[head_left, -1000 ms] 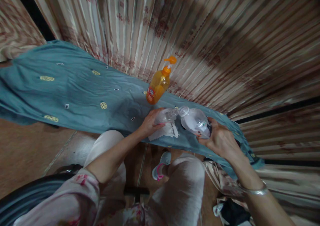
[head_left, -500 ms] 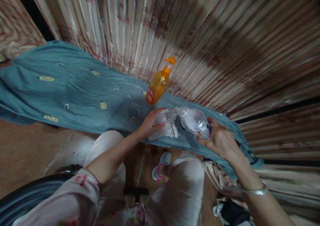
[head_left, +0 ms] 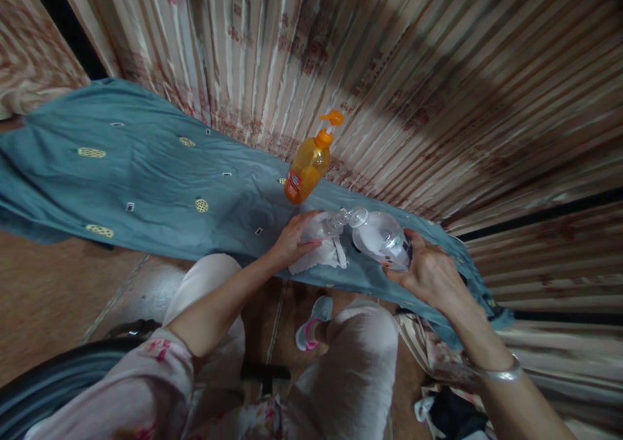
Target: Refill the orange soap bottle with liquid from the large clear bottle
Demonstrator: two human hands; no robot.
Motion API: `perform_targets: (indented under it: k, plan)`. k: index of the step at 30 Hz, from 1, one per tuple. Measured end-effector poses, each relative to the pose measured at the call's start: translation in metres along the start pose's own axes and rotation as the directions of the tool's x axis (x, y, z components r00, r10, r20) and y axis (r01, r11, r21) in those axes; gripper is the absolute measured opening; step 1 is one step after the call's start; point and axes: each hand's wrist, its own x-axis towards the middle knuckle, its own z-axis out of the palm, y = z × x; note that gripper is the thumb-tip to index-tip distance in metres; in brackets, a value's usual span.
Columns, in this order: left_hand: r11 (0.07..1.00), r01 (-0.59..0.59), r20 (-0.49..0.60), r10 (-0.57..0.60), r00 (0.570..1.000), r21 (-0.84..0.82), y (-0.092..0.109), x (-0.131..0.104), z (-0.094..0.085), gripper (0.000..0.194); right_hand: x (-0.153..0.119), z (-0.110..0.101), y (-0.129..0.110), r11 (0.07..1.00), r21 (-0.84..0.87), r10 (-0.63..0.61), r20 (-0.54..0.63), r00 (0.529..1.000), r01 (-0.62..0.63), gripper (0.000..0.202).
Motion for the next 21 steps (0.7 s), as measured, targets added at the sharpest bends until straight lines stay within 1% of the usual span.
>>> perform_targets:
  k: [4,9,15,21]
  plan:
    - [1.0,-0.005,-0.009,0.005,1.0,-0.017,-0.001,0.0,0.0006,0.065,0.0001,0.0002,-0.0002,1.0,0.008,-0.007,-0.006,1.0,0.007,0.066]
    - [1.0,-0.012,0.002,0.012,1.0,-0.017,-0.0005,-0.0001,0.0003,0.066,0.0004,-0.0018,-0.0005,1.0,0.017,0.008,0.014,1.0,-0.008,0.067]
    - [1.0,-0.02,-0.013,0.02,1.0,-0.015,-0.0007,-0.0003,0.0006,0.065,0.001,-0.0018,-0.0011,1.0,0.016,0.002,0.011,1.0,-0.002,0.067]
    - [0.999,-0.015,-0.005,0.015,1.0,-0.03,-0.0013,-0.0001,0.0001,0.064,0.0003,-0.0014,-0.0013,1.0,0.005,-0.003,-0.005,1.0,0.003,0.067]
